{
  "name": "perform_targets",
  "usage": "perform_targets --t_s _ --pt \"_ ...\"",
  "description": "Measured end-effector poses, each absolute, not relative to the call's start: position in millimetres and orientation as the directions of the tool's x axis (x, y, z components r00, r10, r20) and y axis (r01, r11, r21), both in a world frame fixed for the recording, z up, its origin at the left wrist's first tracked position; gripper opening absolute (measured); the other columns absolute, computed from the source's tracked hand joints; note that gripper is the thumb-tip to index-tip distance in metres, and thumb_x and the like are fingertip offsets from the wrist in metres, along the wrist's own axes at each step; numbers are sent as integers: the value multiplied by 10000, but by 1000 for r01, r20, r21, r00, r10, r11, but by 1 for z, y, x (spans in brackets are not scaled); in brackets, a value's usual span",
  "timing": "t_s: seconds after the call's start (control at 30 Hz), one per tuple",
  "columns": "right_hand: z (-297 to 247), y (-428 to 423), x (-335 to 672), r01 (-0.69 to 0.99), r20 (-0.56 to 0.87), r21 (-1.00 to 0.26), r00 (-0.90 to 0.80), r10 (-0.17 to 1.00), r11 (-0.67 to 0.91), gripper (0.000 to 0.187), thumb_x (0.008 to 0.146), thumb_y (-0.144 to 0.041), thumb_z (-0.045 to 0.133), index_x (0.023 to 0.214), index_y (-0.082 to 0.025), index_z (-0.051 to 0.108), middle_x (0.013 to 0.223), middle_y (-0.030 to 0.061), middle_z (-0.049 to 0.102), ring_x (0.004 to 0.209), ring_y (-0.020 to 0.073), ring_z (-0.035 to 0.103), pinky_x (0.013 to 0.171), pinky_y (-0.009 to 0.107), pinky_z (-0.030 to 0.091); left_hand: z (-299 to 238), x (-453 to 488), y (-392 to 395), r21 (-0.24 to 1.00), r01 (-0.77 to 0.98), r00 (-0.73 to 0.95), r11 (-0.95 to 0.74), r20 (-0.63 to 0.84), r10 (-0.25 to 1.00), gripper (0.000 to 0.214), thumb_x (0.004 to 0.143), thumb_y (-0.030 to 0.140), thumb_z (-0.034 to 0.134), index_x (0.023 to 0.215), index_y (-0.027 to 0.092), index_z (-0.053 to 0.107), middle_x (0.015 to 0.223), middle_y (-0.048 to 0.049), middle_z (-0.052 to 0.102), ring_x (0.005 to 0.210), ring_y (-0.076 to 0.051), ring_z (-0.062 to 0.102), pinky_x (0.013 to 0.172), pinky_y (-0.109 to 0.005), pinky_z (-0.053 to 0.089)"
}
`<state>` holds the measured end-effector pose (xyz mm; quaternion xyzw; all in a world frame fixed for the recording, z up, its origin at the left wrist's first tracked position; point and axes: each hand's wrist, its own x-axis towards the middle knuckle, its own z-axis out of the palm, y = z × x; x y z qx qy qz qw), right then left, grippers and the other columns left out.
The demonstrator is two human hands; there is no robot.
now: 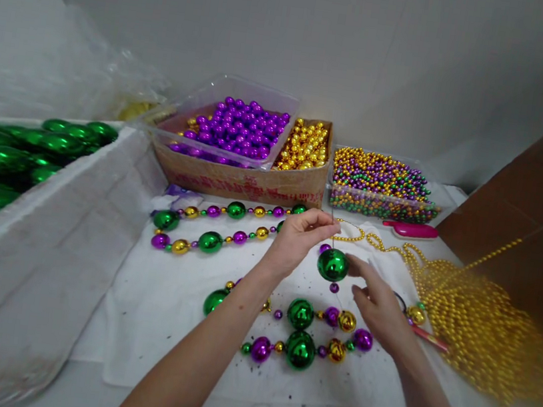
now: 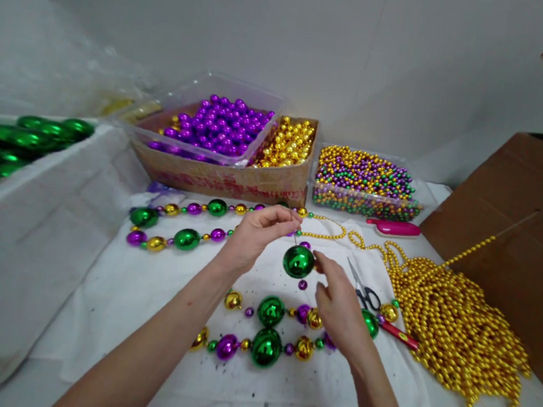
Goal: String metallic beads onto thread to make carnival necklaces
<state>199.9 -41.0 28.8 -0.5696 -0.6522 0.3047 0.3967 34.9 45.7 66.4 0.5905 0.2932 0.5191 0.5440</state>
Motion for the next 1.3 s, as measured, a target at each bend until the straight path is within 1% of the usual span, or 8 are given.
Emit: perform_targets --t_s 0.13,0.37,0.6,0.7,0.83,0.93,1.07,1.3 --pt "54 -30 204 330 204 -924 1 979 192 402 831 -265 513 1231 -241 547 1219 89 594 1094 243 533 691 318 454 77 45 48 927 -202 356 -316 370 858 101 744 244 652 710 148 650 821 -15 630 819 -136 559 787 -270 419" --pt "57 -9 198 89 80 -992 -119 990 91 163 804 -324 611 746 -175 646 656 9 625 547 110 494 437 207 332 91 54 49 911 -267 323 -315 393 861 121 758 271 648 720 158 629 830 -11 637 804 -126 554 789 -277 431" --pt "50 -23 204 -327 94 -940 33 995 100 154 855 -343 578 862 -196 624 531 -63 460 433 61 371 369 162 260 48 58 35 955 -283 618 -89 252 745 501 707 238 720 1173 226 537 1101 -62 594 1050 -190 533 912 -341 412" --pt "51 -28 204 -440 106 -889 72 992 127 150 851 -326 594 875 -185 637 545 -50 486 442 60 392 355 150 259 18 69 26 982 -180 760 -57 176 626 386 685 235 729 1045 170 606 981 -56 624 959 -194 562 870 -327 433" --pt "44 -31 214 -499 89 -846 210 974 185 136 835 -309 621 865 -177 640 579 -25 539 485 73 443 361 140 297 -3 79 21 984 36 757 -174 87 648 218 745 286 648 914 149 644 905 -39 628 861 -171 566 783 -278 446" --pt "31 -36 222 -510 58 -830 323 945 226 139 811 -308 651 839 -172 639 581 -27 543 486 70 446 358 133 313 -9 82 20 889 255 750 -379 65 658 199 748 313 618 886 174 649 882 -25 632 843 -172 574 773 -272 445" --pt "12 -46 229 -503 51 -810 451 891 301 123 787 -287 678 799 -177 623 646 -22 575 569 79 514 388 126 358 -14 90 15 579 566 720 -587 1 694 197 747 324 563 903 227 635 897 -22 624 832 -190 588 737 -283 454" --pt "-5 -58 243 -455 34 -791 636 771 410 128 768 -266 694 774 -185 595 692 -30 595 608 81 563 423 138 417 -18 108 11 428 659 698 -619 -41 715 212 706 303 529 887 226 609 881 -55 604 853 -242 587 707 -331 465"
